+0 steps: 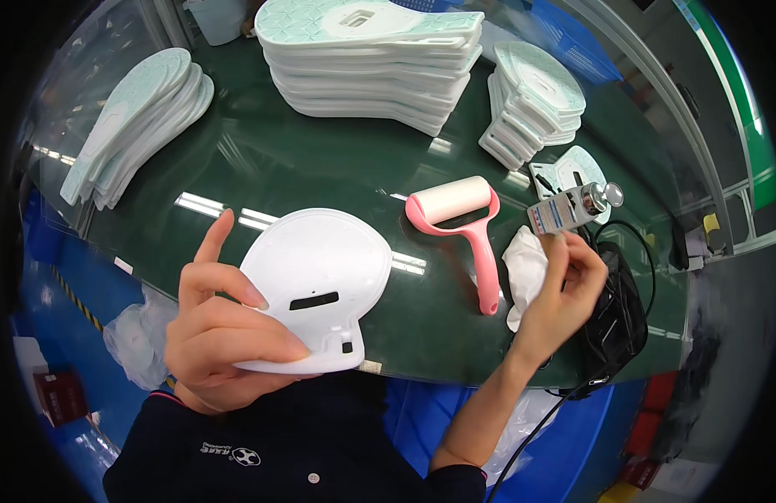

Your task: The person repeatedly wipes and scrubs white shoe insoles with a green pattern using a small abrasive tool and a pink lint roller. They handle the insoles one at a time, turning them over to clean both sides and edges, then place them back into stacks on the table.

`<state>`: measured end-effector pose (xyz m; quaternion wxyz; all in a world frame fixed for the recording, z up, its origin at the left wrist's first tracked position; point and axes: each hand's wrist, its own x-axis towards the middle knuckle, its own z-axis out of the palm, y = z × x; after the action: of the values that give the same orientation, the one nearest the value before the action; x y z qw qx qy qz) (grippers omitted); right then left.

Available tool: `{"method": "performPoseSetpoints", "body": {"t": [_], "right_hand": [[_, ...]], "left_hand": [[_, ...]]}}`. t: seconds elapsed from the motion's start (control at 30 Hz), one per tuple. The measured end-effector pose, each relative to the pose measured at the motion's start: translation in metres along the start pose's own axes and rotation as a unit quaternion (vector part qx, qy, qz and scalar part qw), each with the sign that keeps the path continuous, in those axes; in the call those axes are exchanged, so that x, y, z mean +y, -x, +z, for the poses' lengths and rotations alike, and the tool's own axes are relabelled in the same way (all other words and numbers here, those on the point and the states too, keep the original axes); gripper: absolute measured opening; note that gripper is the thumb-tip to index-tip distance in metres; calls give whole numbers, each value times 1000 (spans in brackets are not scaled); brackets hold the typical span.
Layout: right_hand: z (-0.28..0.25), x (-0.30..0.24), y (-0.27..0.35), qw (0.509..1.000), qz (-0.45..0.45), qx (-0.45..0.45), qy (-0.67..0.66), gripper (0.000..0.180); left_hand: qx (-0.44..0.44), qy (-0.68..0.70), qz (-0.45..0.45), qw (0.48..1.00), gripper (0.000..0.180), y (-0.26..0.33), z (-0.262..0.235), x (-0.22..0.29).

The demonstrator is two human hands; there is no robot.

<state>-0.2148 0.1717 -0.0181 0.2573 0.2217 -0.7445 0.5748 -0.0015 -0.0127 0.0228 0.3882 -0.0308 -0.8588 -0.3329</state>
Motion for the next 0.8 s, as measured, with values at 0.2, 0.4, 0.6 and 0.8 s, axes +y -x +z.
{"method": "performPoseSetpoints", "body": {"t": [0.2, 0.4, 0.6, 0.8], "right_hand": [[-6, -114, 52, 966, 105, -40, -234, 27], [-2, -114, 81, 897, 123, -160, -392, 35], [8, -129, 82, 867, 99, -177, -455, 15], [11, -133, 88, 880, 96, -184, -427, 25]], "left_hand": [[17, 25, 20, 999, 22, 1, -2, -1], [28, 3, 40, 999, 25, 5, 5, -3], [31, -7, 41, 999, 23, 5, 4, 2], [49, -15, 38, 998, 17, 5, 10, 4]]}}
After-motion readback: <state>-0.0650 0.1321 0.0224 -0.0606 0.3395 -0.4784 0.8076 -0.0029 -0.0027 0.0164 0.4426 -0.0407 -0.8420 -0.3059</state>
